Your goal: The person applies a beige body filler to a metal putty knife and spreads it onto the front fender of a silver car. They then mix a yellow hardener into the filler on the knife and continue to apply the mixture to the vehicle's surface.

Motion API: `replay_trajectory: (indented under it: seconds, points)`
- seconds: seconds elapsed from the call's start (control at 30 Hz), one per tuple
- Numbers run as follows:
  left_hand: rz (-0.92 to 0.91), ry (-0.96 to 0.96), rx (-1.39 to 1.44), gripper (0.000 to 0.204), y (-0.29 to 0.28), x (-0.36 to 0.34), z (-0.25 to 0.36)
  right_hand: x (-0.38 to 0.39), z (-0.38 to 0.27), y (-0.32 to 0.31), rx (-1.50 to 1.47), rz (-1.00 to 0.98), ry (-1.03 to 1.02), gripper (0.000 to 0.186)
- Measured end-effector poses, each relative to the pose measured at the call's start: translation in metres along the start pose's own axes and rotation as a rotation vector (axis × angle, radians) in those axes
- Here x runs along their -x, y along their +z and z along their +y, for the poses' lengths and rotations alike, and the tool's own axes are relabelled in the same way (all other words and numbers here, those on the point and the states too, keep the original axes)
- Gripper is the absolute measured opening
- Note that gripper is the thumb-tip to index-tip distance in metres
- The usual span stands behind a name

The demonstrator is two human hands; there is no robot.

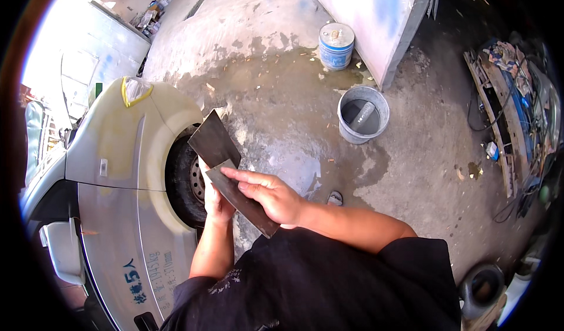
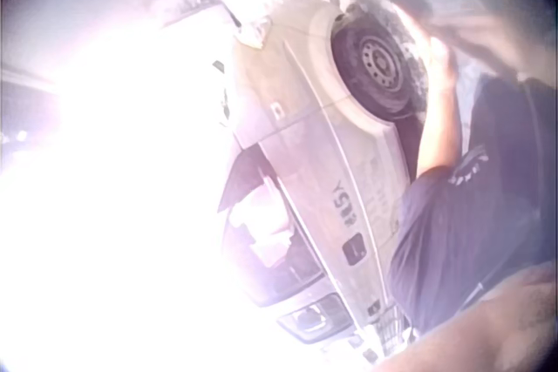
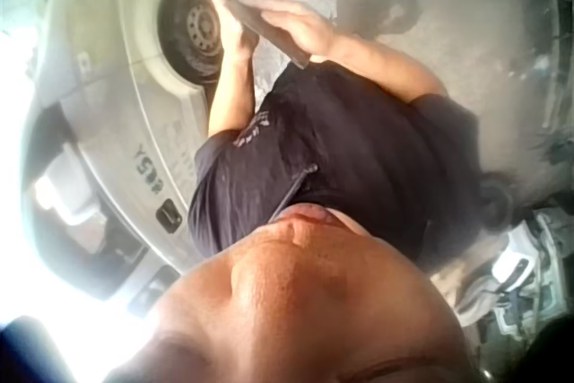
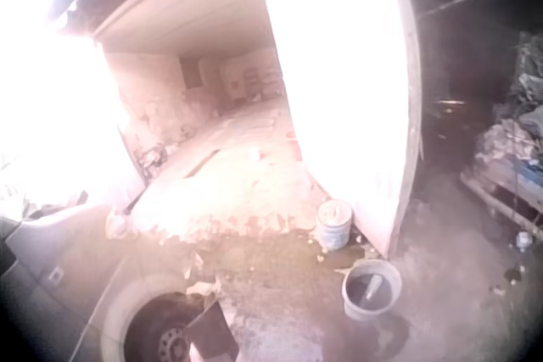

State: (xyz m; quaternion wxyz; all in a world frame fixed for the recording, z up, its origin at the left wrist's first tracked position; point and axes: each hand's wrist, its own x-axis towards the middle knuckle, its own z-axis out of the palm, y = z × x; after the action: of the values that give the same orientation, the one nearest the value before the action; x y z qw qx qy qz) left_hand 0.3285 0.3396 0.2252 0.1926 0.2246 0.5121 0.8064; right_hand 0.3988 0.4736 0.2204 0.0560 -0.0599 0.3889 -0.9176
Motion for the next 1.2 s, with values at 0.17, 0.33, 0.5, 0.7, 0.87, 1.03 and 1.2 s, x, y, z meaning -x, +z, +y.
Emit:
replay_trajectory:
  seconds: [0.17, 0.33, 0.5, 0.7, 0.87, 1.03, 1.2]
  points:
    - [-0.015, 0.047, -0.021, 0.096, 0.008, -0.002, -0.002, -0.002, -0.011, -0.005, 0.098, -0.061, -0.06, 0.039]
    - [-0.08, 0.046, -0.039, 0.074, 0.0, -0.002, 0.001, -0.006, -0.024, -0.016, 0.647, 0.034, -0.351, 0.036]
    - [-0.004, 0.089, -0.128, 0.065, 0.009, 0.005, 0.003, -0.008, -0.021, -0.013, 0.6, 0.075, -0.389, 0.035]
    - [-0.129, 0.149, -0.225, 0.063, -0.004, -0.003, 0.007, -0.004, -0.008, -0.016, 0.511, 0.033, -0.354, 0.035]
    - [-0.204, -0.004, -0.427, 0.049, -0.01, -0.005, 0.036, -0.014, -0.027, -0.044, 0.978, 0.03, -0.646, 0.043]
    - [-0.319, -0.259, -0.589, 0.041, -0.009, -0.007, 0.06, -0.017, -0.046, -0.07, 1.213, -0.073, -0.751, 0.052]
    - [-0.076, -0.634, -0.323, 0.047, -0.039, 0.024, 0.034, -0.027, -0.071, -0.064, 1.305, -0.073, -0.715, 0.047]
